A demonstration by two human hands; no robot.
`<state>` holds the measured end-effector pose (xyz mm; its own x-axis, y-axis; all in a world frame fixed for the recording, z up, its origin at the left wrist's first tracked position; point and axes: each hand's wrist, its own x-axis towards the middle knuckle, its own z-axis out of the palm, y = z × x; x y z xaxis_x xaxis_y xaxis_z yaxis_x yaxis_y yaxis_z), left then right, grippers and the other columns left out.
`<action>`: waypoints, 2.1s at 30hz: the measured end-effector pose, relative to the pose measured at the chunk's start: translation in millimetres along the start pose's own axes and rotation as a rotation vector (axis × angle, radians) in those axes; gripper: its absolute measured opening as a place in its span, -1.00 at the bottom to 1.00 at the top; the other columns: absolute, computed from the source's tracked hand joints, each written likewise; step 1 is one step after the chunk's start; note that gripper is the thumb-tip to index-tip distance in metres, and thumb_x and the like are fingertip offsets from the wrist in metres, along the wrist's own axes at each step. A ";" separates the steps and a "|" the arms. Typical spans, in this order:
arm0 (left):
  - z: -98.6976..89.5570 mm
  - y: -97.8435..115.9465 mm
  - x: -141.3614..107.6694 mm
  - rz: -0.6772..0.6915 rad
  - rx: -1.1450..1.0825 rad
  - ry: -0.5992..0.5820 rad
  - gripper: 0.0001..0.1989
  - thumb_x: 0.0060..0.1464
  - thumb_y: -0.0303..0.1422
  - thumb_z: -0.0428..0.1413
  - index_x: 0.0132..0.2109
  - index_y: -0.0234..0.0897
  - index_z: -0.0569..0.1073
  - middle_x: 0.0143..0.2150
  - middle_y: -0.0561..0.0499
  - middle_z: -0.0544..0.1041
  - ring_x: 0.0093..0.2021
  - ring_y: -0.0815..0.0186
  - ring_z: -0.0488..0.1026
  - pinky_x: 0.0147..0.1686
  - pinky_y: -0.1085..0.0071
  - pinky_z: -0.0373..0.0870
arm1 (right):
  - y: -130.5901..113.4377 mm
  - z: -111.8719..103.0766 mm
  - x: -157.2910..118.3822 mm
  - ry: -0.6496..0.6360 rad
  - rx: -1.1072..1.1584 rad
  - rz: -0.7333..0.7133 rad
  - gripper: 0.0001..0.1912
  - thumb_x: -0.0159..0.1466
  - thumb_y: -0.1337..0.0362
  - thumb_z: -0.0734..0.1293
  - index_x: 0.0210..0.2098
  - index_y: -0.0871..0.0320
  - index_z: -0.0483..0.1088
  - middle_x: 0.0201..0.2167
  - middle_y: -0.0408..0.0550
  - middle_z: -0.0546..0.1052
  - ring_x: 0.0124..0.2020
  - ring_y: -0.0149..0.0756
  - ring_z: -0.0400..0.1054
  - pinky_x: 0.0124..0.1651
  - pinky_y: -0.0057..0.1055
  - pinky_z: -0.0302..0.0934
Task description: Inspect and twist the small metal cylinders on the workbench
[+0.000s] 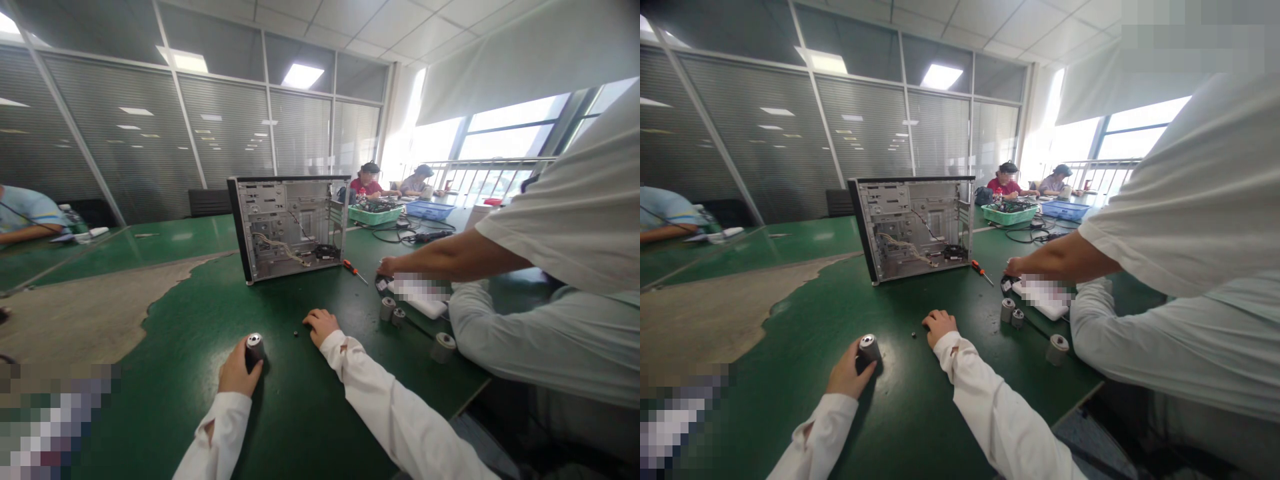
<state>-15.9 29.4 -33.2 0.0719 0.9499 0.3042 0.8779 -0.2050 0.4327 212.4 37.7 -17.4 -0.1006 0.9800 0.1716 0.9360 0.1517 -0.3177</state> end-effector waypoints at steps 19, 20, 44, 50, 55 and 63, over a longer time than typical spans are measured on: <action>1.7 -1.3 0.0 0.018 -0.002 0.034 -0.52 -0.17 -0.42 0.06 -0.02 -0.29 0.18 -0.11 -0.08 0.39 -0.09 0.20 0.32 -0.16 0.33 0.25 | -7.7 1.6 -2.9 0.023 0.089 -0.094 -0.51 -0.06 0.48 0.13 -0.12 0.05 0.23 -0.14 -0.10 0.32 -0.10 -0.27 0.10 -0.15 -0.34 0.01; 1.6 -1.2 -0.1 0.016 -0.004 0.036 -0.52 -0.17 -0.42 0.07 -0.02 -0.28 0.18 -0.12 -0.08 0.39 -0.10 0.20 0.33 -0.17 0.33 0.25 | -7.5 1.8 -3.1 0.024 0.100 -0.105 -0.50 -0.07 0.48 0.14 -0.12 0.07 0.23 -0.14 -0.10 0.33 -0.10 -0.27 0.11 -0.15 -0.34 0.01; 3.0 4.3 -5.2 0.412 -0.273 -0.083 -0.50 -0.15 -0.42 -0.01 0.03 -0.30 0.19 -0.04 -0.13 0.32 -0.03 0.19 0.26 -0.05 0.25 0.22 | -66.9 -3.1 -41.9 0.152 0.472 -0.393 -0.40 0.01 0.25 0.27 0.03 0.18 0.05 -0.09 0.01 0.31 -0.10 -0.27 0.18 -0.04 -0.32 0.06; -3.1 26.0 -12.9 0.540 -0.440 -0.108 -0.67 -0.12 -0.35 0.01 -0.12 -0.24 0.35 -0.25 -0.04 0.38 -0.22 0.28 0.36 -0.21 0.36 0.33 | -61.0 -14.8 -60.5 0.112 0.424 -0.273 -0.56 0.01 0.33 0.25 -0.09 0.14 0.16 -0.17 -0.06 0.36 -0.14 -0.29 0.21 -0.09 -0.37 0.10; -5.6 31.9 -14.9 0.533 -0.439 -0.185 -0.62 -0.07 -0.36 -0.01 -0.04 -0.22 0.27 -0.30 0.00 0.38 -0.32 0.36 0.38 -0.25 0.39 0.34 | -39.6 -38.8 -103.6 0.120 0.321 -0.183 -0.58 0.02 0.32 0.23 -0.10 0.14 0.16 -0.22 -0.05 0.37 -0.19 -0.29 0.23 -0.14 -0.37 0.14; 5.1 25.7 -13.6 0.485 -0.480 -0.087 -0.65 -0.07 -0.35 -0.06 -0.07 -0.25 0.28 -0.32 0.00 0.39 -0.39 0.37 0.39 -0.28 0.36 0.32 | 60.2 -41.4 -193.5 0.463 0.108 0.081 -0.59 0.11 0.21 0.15 -0.05 0.18 0.14 -0.18 0.04 0.38 -0.16 -0.26 0.27 -0.11 -0.32 0.17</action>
<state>8.2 12.4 -30.6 0.4595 0.7354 0.4979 0.4314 -0.6749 0.5987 302.1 -148.1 -31.2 0.1547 0.8324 0.5322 0.8920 0.1140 -0.4375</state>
